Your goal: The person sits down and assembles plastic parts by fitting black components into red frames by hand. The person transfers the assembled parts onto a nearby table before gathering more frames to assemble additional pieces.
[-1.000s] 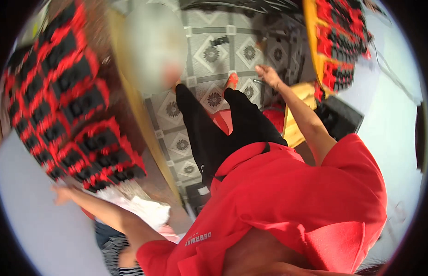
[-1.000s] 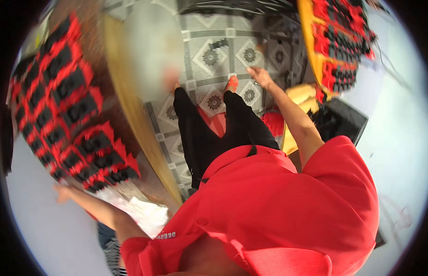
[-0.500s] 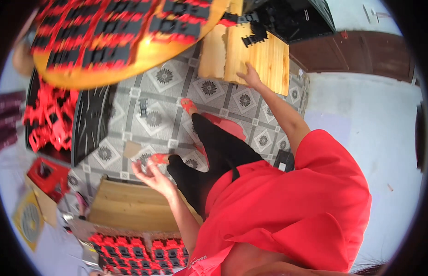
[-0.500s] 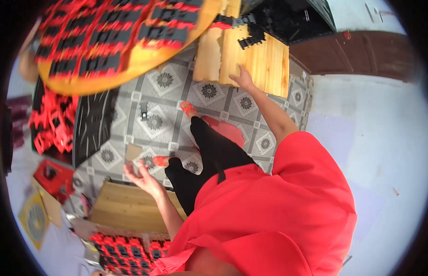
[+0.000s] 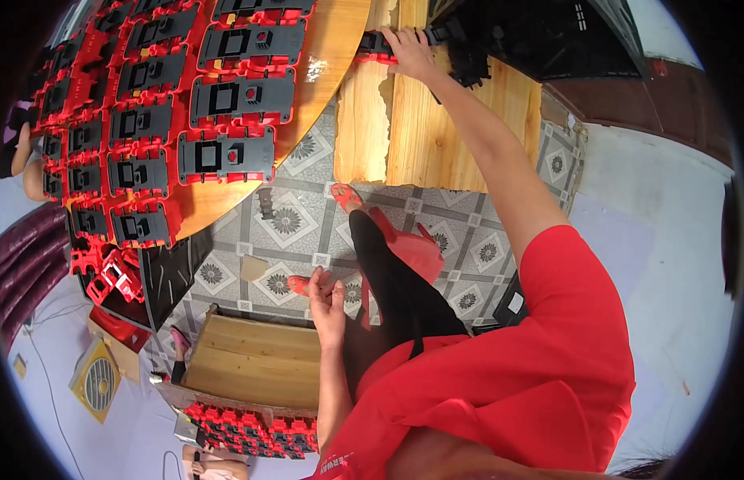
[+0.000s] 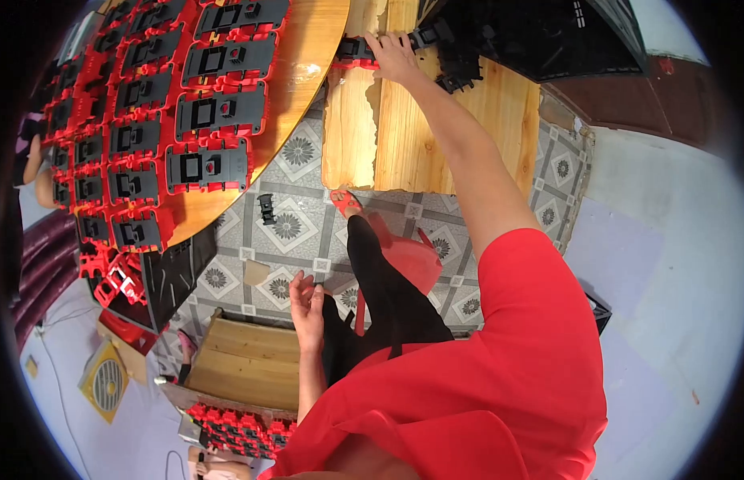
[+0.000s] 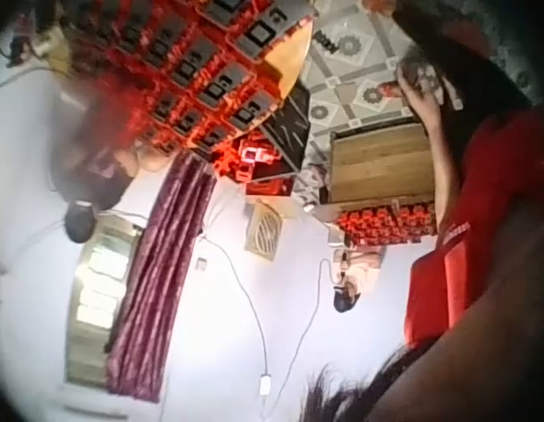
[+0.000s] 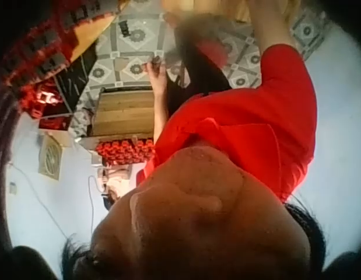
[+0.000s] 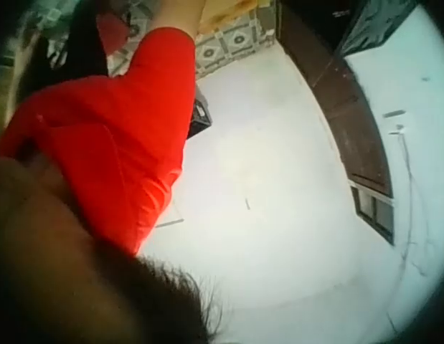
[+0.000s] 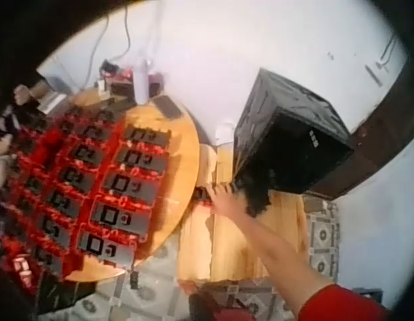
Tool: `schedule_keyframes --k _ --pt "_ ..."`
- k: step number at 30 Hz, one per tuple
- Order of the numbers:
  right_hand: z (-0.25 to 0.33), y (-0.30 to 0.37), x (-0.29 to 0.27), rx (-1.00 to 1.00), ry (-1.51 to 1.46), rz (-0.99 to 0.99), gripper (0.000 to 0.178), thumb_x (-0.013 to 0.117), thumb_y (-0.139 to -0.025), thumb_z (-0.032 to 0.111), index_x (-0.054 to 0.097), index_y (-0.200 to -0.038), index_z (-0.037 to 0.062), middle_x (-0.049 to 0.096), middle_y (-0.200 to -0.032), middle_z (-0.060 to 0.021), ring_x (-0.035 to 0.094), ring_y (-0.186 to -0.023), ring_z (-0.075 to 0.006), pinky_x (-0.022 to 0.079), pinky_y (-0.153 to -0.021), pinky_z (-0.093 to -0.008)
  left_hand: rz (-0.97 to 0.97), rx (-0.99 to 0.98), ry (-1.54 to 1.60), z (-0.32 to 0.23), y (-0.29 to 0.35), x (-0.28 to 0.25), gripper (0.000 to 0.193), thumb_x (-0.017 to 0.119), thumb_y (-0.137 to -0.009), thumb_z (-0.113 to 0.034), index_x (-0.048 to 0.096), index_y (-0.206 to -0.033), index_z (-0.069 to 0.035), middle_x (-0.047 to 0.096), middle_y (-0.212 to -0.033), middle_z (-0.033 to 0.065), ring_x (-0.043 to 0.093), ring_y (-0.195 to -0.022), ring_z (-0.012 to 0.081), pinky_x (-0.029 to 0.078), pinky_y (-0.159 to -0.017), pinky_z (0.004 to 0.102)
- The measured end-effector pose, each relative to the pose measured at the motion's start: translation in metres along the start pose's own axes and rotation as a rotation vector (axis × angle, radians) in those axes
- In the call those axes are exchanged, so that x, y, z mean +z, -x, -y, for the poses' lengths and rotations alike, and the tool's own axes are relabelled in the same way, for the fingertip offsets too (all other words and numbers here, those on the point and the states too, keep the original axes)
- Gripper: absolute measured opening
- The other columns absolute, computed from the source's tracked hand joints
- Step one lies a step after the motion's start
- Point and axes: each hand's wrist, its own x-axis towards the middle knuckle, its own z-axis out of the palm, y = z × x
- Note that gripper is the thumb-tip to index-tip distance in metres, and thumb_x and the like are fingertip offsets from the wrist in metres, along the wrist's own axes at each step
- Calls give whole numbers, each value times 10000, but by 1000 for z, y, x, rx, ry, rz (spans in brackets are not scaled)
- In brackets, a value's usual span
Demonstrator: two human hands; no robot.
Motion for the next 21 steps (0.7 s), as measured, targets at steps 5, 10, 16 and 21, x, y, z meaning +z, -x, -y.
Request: schedule_keyframes --k 5,10,16,21 --pt "60 57 3 143 -313 -22 689 803 -669 321 513 -1229 45 621 -1002 -241 602 -958 -422 482 -829 -490 49 46 7 -12 -3 6 544 654 -906 -134 426 -1395 -59 552 -1266 155 603 -1063 206 508 -884 333" --pt "159 210 -39 219 -1452 367 590 781 -695 110 527 -1217 12 658 -1053 -83 640 -942 -209 515 -853 -345 42 95 134 2 0 8 669 699 -876 -297 380 -1425 -85 552 -1270 176 622 -982 220 514 -848 355" --pt "376 328 -142 -594 -828 224 816 801 -683 169 404 -1376 4 542 -1215 -217 492 -1132 -396 366 -1025 -486 -454 202 807 29 83 -53 1330 842 -727 -387 -196 -1496 -70 159 -1514 242 201 -1415 336 311 -1110 421" --pt "546 400 -181 -1138 -670 193 913 821 -643 156 371 -1428 29 448 -1294 -234 409 -1231 -422 348 -1038 -511 -1106 424 1160 66 190 -170 1186 821 -689 -56 -49 -1496 -43 346 -1395 177 468 -1242 227 412 -1043 361"
